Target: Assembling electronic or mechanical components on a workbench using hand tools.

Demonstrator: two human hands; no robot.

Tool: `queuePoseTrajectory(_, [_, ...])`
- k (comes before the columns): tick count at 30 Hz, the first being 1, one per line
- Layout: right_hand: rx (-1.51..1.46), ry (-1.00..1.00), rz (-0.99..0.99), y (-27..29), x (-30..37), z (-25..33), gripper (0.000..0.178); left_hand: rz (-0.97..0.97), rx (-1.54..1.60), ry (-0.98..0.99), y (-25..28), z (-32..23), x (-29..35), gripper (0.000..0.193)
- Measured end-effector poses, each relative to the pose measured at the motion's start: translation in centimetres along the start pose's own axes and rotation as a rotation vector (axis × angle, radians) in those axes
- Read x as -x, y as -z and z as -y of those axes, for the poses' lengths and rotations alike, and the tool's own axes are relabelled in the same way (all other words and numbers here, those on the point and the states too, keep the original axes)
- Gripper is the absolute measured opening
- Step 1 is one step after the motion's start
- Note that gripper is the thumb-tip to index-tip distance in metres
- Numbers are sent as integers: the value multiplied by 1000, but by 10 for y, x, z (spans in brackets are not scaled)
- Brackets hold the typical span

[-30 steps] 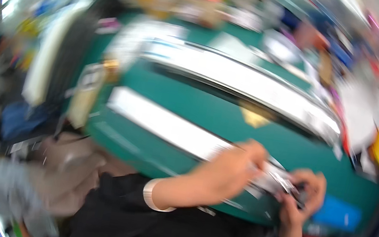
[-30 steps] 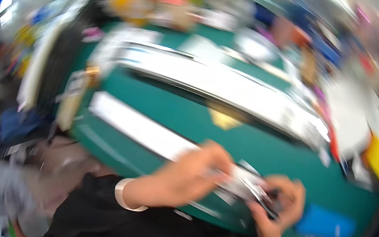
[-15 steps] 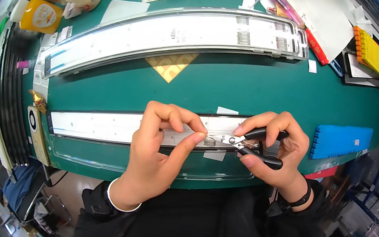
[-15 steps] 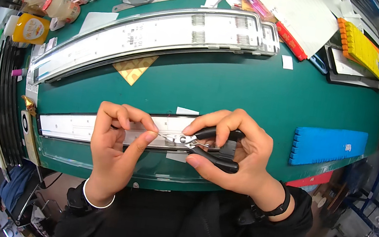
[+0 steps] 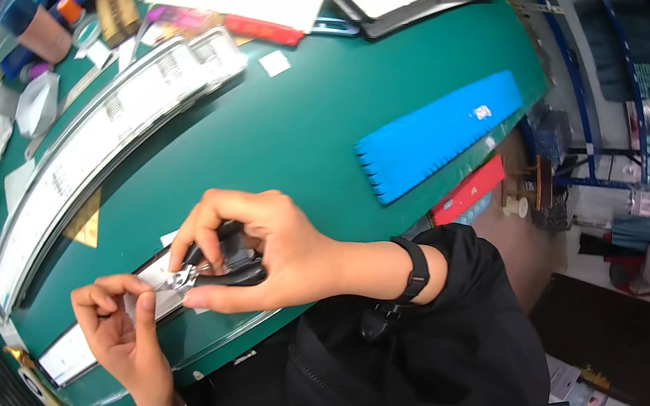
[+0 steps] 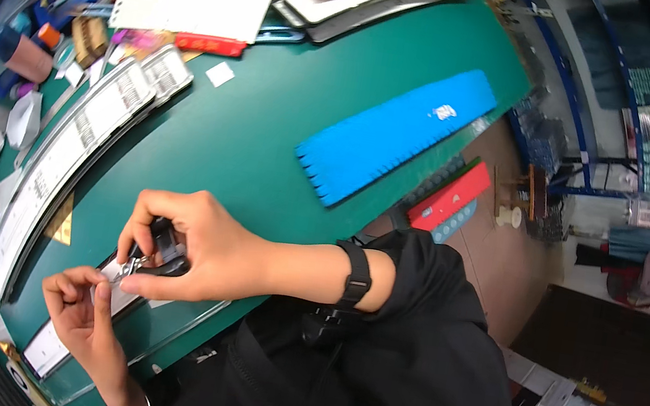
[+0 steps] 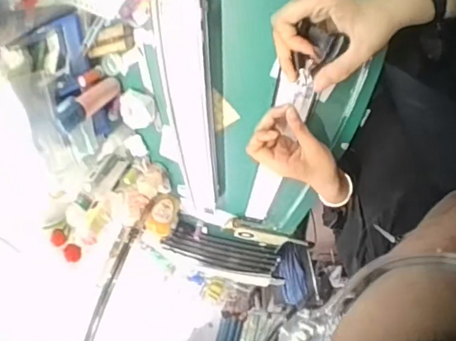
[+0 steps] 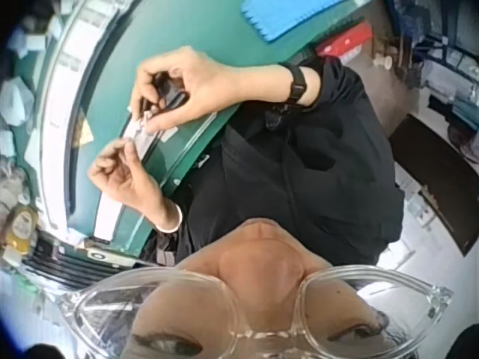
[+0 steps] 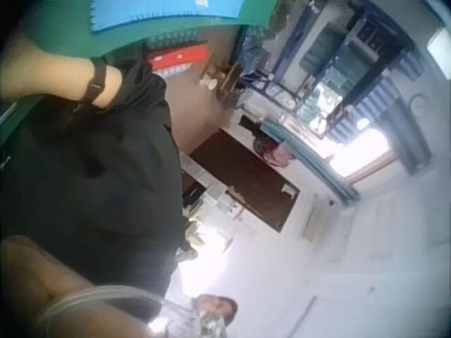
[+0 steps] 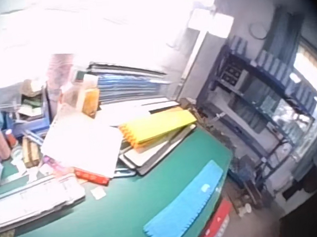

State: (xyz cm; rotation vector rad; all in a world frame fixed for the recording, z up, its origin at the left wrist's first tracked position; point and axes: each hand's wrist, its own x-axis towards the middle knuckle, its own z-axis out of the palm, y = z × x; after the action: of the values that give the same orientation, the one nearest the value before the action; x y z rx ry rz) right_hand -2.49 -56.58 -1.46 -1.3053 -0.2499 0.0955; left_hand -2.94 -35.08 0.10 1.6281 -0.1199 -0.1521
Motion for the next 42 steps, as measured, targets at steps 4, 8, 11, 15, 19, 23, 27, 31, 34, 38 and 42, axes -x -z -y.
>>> queuePoseTrajectory(4, [-18,-11,-23,0,1,1,35,-7,-33,-15,3,5,1,26])
queuePoseTrajectory(8, [25,21,-55,-5,-2,1,38,15,-46,-8,8,4,1,25])
queuePoseTrajectory(11, [40,42,-68,-4,-1,-4,38,34,-45,-11,7,7,0,25])
queuePoseTrajectory(15, [25,9,-66,-4,-2,-2,40,31,-57,-18,7,8,-1,24])
queuePoseTrajectory(19, [-46,3,-64,-6,1,3,40,36,-55,-45,9,6,1,24])
queuePoseTrajectory(23, [68,49,-44,-2,-1,0,39,47,-49,-32,7,10,-3,24])
queuePoseTrajectory(27, [44,15,-33,-3,-3,1,40,29,-60,-31,11,13,-5,26])
queuePoseTrajectory(31, [76,92,-63,-6,-2,-2,38,51,-23,-70,22,23,-4,32])
queuePoseTrajectory(34, [43,74,-78,-8,-2,0,33,22,-18,-54,17,17,-2,27])
queuePoseTrajectory(38, [67,97,-79,-8,-2,0,28,45,-89,-10,15,10,2,23])
queuePoseTrajectory(42, [85,117,-104,-7,-4,0,27,41,-334,-10,11,-3,0,22])
